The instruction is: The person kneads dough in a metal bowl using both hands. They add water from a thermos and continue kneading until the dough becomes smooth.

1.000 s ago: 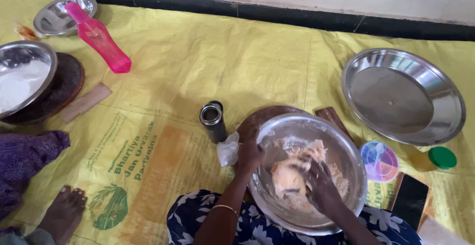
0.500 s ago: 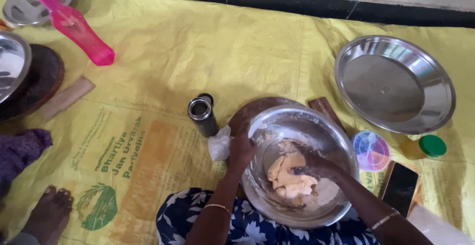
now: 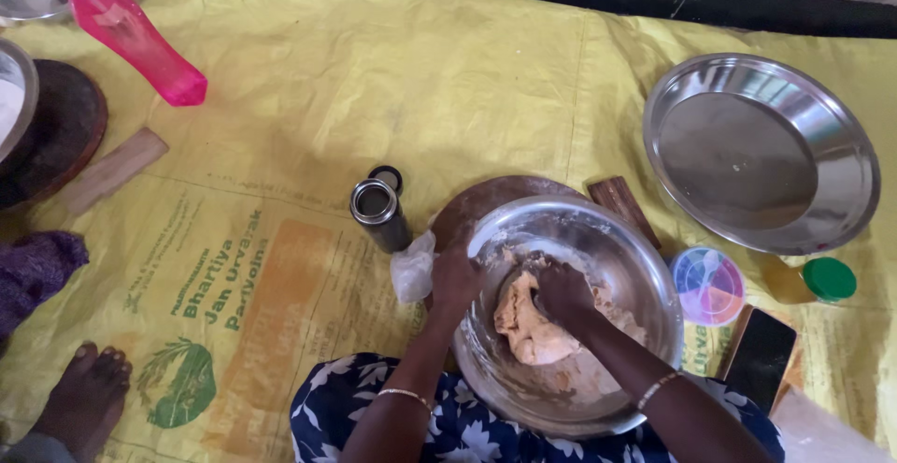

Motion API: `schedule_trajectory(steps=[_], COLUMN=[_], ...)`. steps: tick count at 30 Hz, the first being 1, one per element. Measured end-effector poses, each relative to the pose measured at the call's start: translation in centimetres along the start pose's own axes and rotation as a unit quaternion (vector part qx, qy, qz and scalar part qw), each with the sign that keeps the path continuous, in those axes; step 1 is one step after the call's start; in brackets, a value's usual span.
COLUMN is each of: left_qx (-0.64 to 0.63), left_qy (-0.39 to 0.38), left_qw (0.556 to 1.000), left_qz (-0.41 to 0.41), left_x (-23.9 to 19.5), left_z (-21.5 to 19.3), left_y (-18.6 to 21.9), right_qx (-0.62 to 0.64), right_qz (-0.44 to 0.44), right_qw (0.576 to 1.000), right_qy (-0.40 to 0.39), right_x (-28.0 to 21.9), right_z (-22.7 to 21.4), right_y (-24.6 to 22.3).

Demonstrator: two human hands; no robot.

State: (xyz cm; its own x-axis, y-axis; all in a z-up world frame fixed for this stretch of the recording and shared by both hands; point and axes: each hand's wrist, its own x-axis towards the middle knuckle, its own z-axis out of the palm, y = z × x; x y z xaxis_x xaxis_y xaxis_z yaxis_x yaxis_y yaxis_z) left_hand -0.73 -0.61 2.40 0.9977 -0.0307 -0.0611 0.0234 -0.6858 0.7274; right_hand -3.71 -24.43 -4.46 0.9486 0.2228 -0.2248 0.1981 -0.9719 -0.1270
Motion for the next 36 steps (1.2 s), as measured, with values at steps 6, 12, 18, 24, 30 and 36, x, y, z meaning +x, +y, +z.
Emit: schedule_trajectory(steps=[6, 12, 18, 24, 30, 36], left_qx=[-0.024, -0.033, -0.004, 0.021, 0.025, 0.003], left_qy=[0.042, 0.062, 0.04, 0.019, 0.05, 0.071], left_qw=[0.999, 0.998, 0.999, 0.999, 0.998, 0.997], left_qz=[0.019, -0.001, -0.005, -0.02, 0.018, 0.038], left_x=[-0.7, -1.8, -1.4, -0.6, -0.4, -0.6], left_z=[-1.0, -1.9, -2.4, -1.5, 0.1, 0.6], left_y=[1.6, 2.8, 3.2, 2.4, 0.7, -0.1], right_qx=[0.039, 0.128, -0.005, 0.023, -0.054, 0.035], right_qz=[0.154, -0.083, -0.072, -0.029, -0.007, 0.071], right_qw=[0.986, 0.986, 0.986, 0.985, 0.996, 0.996], right_qy=[-0.048, -0.066, -0.148, -0.166, -0.073, 0.031], right_x=[0.6, -5.5, -9.4, -4.5, -2.9, -0.4], right_z=[-0.3, -6.0, -9.1, -8.3, -6.8, -3.3], right_y=[-1.1, -1.5, -5.1, -7.0, -8.7, -6.2])
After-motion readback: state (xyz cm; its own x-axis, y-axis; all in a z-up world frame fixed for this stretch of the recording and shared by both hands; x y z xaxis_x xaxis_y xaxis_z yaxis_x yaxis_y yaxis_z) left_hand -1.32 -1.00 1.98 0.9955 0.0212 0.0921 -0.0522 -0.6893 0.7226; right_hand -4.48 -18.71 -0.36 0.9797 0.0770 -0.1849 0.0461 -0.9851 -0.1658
